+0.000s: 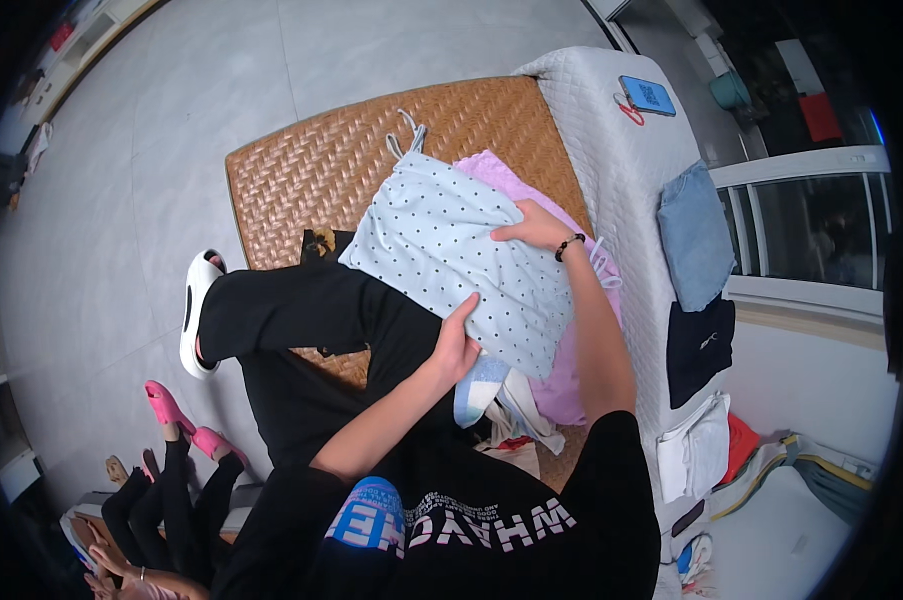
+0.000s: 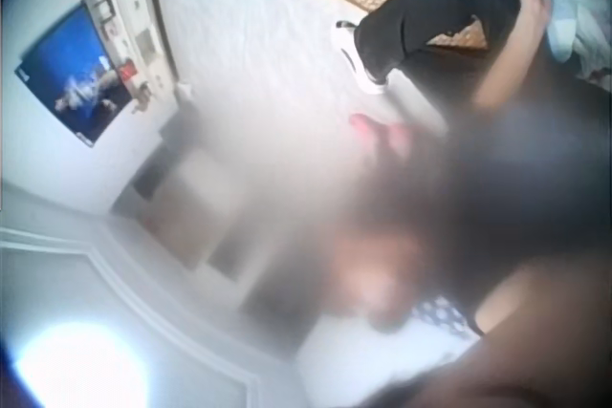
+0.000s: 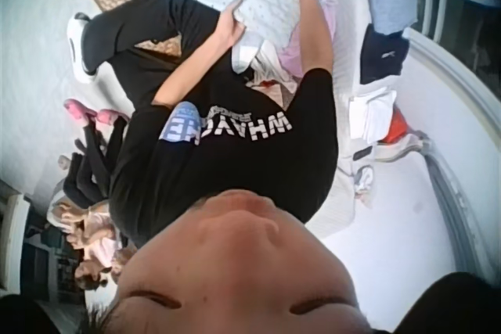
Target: The person sits on a woven mat on the floor and folds a white t-shirt and a light blue polka-dotted shirt. They smooth out the garments, fold the sleeves and body, and place the finished items into a neat stack on the bed.
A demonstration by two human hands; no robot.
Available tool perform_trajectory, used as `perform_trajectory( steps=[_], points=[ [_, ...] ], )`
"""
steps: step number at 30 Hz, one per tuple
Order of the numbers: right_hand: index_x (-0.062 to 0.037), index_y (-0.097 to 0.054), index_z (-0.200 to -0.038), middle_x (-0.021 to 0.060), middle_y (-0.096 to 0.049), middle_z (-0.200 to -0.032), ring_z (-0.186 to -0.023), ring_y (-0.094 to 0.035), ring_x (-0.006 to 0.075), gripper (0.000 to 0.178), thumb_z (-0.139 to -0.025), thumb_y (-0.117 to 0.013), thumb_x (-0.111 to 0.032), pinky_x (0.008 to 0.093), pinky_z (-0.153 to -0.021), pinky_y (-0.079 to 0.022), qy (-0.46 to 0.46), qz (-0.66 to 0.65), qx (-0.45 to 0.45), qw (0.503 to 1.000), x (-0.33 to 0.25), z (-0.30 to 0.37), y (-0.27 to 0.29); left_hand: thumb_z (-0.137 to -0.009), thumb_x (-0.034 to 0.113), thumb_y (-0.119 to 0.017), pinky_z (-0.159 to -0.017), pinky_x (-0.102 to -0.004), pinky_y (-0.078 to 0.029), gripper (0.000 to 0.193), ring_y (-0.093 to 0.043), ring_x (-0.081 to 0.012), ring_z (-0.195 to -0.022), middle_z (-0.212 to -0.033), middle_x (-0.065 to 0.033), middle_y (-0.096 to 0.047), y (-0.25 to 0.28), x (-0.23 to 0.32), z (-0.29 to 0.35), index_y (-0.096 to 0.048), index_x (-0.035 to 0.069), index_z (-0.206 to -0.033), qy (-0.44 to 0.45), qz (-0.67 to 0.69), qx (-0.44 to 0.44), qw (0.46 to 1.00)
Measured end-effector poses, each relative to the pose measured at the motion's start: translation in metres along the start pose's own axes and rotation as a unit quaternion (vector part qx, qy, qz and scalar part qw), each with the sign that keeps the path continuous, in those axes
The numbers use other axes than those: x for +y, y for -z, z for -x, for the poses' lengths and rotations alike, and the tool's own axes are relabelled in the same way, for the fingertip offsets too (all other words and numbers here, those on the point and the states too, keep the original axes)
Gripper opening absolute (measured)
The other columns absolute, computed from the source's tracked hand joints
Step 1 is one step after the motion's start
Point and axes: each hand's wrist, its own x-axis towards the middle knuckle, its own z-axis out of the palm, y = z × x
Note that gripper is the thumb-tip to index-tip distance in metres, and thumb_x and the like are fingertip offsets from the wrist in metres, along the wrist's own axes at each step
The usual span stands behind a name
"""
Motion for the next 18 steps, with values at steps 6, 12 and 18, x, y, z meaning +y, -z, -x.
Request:
perform_trajectory(
  steps=[6,12,18],
  points=[
    [0.0021,-0.06,-0.125,0.0078,-0.066,-0.117,-0.105,-0.06,0.0146,0.054,-0.077,-0.077,-0.016,0.0299,-0.093,-0.047,-0.037,-0.073,-0.002,0.997,-0.014,0.013,0.005,-0.1,0.034,-0.044,-0.112,-0.0446,-0.033,0.056,-0.044,-0.0286,-0.132,-0.145,-0.0117,-0.046,0.004,0.001,-0.001,-0.034,0.002,-0.145,-0.004,0.039,-0.044,0.998],
    [0.0027,-0.057,-0.127,0.0077,-0.064,-0.119,-0.108,-0.06,0.0144,0.051,-0.08,-0.074,-0.01,0.0289,-0.094,-0.046,-0.033,-0.153,0.04,0.987,-0.061,0.039,0.025,-0.099,0.03,-0.045,-0.111,-0.0446,-0.034,0.054,-0.047,-0.0294,-0.131,-0.144,-0.0135,-0.047,-0.04,0.032,0.027,-0.036,0.0,-0.144,-0.006,0.06,-0.086,0.994],
    [0.0068,-0.055,-0.125,0.0141,-0.064,-0.12,-0.108,-0.064,0.0218,0.043,-0.087,-0.068,-0.009,0.0333,-0.092,-0.052,0.043,-0.295,0.123,0.947,-0.124,0.097,0.076,-0.098,0.031,-0.05,-0.109,-0.0426,-0.039,0.055,-0.053,-0.0294,-0.125,-0.139,-0.0145,-0.052,-0.137,0.116,0.037,-0.039,-0.002,-0.141,-0.028,-0.146,-0.154,0.977]
  ],
)
